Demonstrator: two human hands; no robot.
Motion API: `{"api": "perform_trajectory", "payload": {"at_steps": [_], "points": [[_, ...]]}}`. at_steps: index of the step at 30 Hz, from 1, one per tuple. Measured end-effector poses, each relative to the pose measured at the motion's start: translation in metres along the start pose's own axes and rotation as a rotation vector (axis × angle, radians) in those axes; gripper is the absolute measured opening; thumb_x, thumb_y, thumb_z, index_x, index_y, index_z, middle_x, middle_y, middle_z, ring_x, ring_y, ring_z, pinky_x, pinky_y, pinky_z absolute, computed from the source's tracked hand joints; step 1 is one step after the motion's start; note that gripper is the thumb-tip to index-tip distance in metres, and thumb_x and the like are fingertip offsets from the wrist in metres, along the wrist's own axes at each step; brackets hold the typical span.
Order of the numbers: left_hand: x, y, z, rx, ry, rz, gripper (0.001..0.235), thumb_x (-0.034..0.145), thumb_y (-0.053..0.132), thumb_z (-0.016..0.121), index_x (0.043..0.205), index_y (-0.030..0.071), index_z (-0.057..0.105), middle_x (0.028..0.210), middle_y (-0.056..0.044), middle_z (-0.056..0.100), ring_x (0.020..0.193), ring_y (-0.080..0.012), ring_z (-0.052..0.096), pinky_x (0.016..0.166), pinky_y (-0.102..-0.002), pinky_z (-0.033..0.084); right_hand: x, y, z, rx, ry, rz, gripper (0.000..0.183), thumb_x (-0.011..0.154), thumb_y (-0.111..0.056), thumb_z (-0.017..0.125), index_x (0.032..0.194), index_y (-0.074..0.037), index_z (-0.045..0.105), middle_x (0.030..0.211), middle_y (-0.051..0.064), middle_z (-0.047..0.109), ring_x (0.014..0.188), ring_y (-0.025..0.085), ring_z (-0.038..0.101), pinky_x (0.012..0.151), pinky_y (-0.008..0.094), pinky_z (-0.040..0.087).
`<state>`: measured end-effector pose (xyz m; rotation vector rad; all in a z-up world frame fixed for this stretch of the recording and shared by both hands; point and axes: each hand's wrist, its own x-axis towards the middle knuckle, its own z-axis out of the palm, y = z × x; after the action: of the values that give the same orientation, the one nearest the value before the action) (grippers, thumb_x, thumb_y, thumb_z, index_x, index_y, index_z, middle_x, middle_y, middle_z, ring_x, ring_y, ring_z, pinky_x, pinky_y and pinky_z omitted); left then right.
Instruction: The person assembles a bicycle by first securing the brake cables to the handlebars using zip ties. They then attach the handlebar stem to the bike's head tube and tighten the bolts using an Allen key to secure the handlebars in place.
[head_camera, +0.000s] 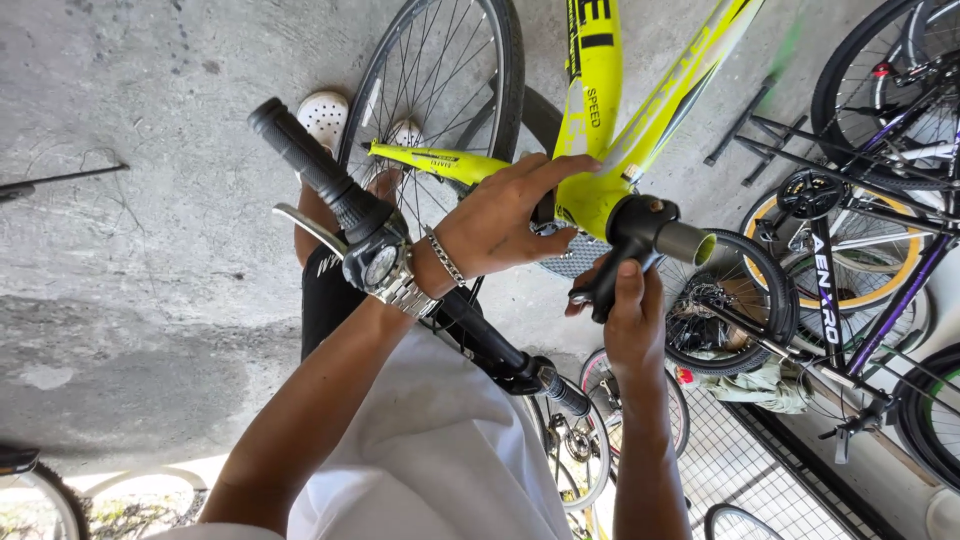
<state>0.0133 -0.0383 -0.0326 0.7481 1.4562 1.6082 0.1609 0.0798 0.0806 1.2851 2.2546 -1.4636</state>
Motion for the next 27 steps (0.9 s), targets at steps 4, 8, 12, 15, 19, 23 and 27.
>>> {"api": "perform_trajectory", "payload": {"at_steps": [4, 8, 12, 15, 19, 23, 27], "points": [[-0.007, -0.001, 0.003, -0.021, 0.033, 0.004, 0.064, 0.088, 0.007, 0.073, 0.147, 0.02, 0.05, 0.1, -0.023, 0.065, 0.086, -0.0365, 0.074, 0.068, -0.039, 0.061, -0.001, 0.007, -0.003, 0.052, 0.012, 0.017, 0.053, 0.109, -0.047, 0.031, 0.106, 0.0, 0.056, 0.069, 0.019, 0.068, 0.056, 0.028, 0.072, 0.054, 0.031, 0.056], [-0.023, -0.001, 0.002, 0.015, 0.073, 0.033, 0.057, 0.091, 0.01, 0.07, 0.145, 0.016, 0.053, 0.094, -0.019, 0.065, 0.079, -0.0319, 0.072, 0.063, -0.039, 0.061, -0.006, 0.001, -0.009, -0.023, 0.004, 0.136, 0.059, 0.108, -0.052, 0.03, 0.117, 0.0, 0.057, 0.086, 0.022, 0.067, 0.072, 0.03, 0.07, 0.068, 0.038, 0.059], [-0.028, -0.005, 0.002, -0.005, 0.133, 0.067, 0.05, 0.092, 0.01, 0.069, 0.141, 0.01, 0.057, 0.087, -0.017, 0.064, 0.07, -0.0258, 0.07, 0.06, -0.034, 0.059, -0.022, -0.034, -0.012, -0.321, 0.165, 0.412, 0.084, 0.104, -0.069, 0.022, 0.147, -0.002, 0.048, 0.125, 0.031, 0.055, 0.12, 0.045, 0.059, 0.11, 0.06, 0.042], [-0.032, -0.008, 0.004, -0.011, 0.149, 0.081, 0.048, 0.092, 0.01, 0.069, 0.139, 0.008, 0.059, 0.085, -0.016, 0.064, 0.066, -0.0243, 0.069, 0.056, -0.034, 0.057, -0.008, 0.002, -0.034, -0.11, 0.194, 0.188, 0.06, 0.108, -0.055, 0.024, 0.132, -0.007, 0.053, 0.109, 0.013, 0.06, 0.106, 0.027, 0.063, 0.094, 0.042, 0.05], [-0.037, 0.003, 0.002, -0.023, 0.176, 0.097, 0.046, 0.092, 0.008, 0.068, 0.137, 0.007, 0.06, 0.082, -0.016, 0.063, 0.063, -0.0236, 0.067, 0.055, -0.033, 0.056, -0.001, 0.001, -0.042, -0.009, 0.127, 0.107, 0.05, 0.108, -0.055, 0.033, 0.126, -0.014, 0.055, 0.102, 0.004, 0.055, 0.102, 0.023, 0.062, 0.094, 0.039, 0.05], [-0.037, 0.007, 0.009, -0.03, 0.174, 0.065, 0.046, 0.093, 0.007, 0.068, 0.138, 0.01, 0.061, 0.083, -0.016, 0.065, 0.058, -0.0188, 0.064, 0.055, -0.031, 0.056, -0.012, -0.024, -0.03, -0.011, 0.119, 0.128, 0.034, 0.104, -0.039, 0.043, 0.123, -0.016, 0.057, 0.101, 0.003, 0.053, 0.1, 0.022, 0.059, 0.097, 0.041, 0.045], [-0.02, 0.01, 0.019, 0.043, 0.151, 0.065, 0.049, 0.096, 0.012, 0.068, 0.143, 0.017, 0.057, 0.093, -0.021, 0.066, 0.064, -0.0253, 0.069, 0.064, -0.039, 0.058, -0.008, 0.004, -0.035, 0.126, 0.102, 0.083, 0.047, 0.092, -0.029, 0.05, 0.135, -0.009, 0.056, 0.112, 0.006, 0.052, 0.108, 0.025, 0.06, 0.096, 0.047, 0.045]]}}
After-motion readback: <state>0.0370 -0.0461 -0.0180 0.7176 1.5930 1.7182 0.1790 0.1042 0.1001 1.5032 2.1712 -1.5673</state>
